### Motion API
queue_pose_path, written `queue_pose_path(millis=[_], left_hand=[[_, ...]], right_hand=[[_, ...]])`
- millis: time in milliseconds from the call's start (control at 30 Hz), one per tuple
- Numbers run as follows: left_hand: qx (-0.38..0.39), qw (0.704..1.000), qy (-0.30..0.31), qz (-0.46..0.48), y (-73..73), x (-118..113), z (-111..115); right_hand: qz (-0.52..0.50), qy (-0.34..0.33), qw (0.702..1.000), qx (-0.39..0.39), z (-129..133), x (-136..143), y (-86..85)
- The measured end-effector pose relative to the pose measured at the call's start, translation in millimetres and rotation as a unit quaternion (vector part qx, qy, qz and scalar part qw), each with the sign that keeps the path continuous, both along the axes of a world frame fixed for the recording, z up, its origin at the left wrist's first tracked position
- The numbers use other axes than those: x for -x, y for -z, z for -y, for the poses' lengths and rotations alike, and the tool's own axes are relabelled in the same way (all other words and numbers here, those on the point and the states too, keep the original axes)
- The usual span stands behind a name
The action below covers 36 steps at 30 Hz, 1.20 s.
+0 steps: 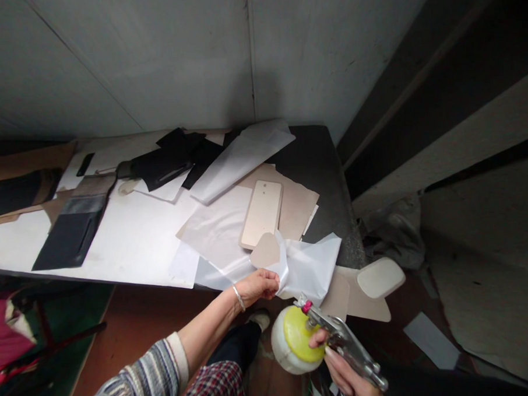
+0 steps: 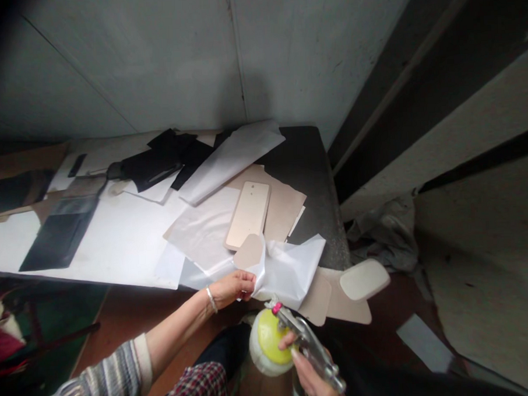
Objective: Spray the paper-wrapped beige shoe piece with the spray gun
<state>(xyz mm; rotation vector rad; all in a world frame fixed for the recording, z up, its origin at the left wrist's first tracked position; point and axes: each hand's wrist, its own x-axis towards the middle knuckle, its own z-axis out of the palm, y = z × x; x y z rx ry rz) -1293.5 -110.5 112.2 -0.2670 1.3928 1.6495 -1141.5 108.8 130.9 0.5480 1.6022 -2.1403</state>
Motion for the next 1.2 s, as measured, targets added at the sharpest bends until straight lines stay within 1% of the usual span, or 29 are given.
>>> queue_pose_path(millis=[133,233,300,367,433,533,633,700,767,833,1033,1200], left_hand=[[-0.009,1.0,-0.006,0.002,-2.0,-2,-2],[-0.014,1.0,-0.018,-0.001,0.5,-4,-2],[-0.021,0.999,-0.026,0.003,2.2,-6,-1],[-0.032,0.999,-0.03,0.011,2.0,-8,-2],[-0.043,0.998,-0.029,0.021,-1.0,-9,-3],[-0.059,0.997,-0.024,0.038,-9.0,-9,-4],[-0.079,0.995,-0.013,0.057,-15.3,-6,-4],[-0.092,0.993,-0.008,0.068,-15.5,-4,-3],[-0.097,0.992,-0.009,0.08,-12.3,-2,-1],[-0.099,0.99,-0.012,0.095,-6.8,0,1],[-0.103,0.985,-0.001,0.141,9.5,7,5],[-0.08,0.986,0.005,0.148,13.3,12,4]], right_hand=[[0.003,-0.027,0.994,0.107,-5,4,-11.3],[0.017,-0.029,0.985,0.17,-9,3,-14.7],[0.025,-0.027,0.978,0.205,-12,1,-15.1],[0.026,-0.024,0.975,0.218,-12,-1,-15.2],[0.022,-0.031,0.979,0.199,-11,-1,-14.5],[0.01,-0.056,0.989,0.139,-7,2,-8.0],[0.007,-0.072,0.994,0.088,-3,4,6.5],[0.009,-0.075,0.995,0.07,-2,5,17.1],[0.012,-0.079,0.995,0.059,-1,7,24.9],[0.015,-0.081,0.995,0.057,-1,11,28.8],[0.045,-0.083,0.994,0.054,0,29,30.6],[0.065,-0.068,0.995,0.046,3,35,31.4]])
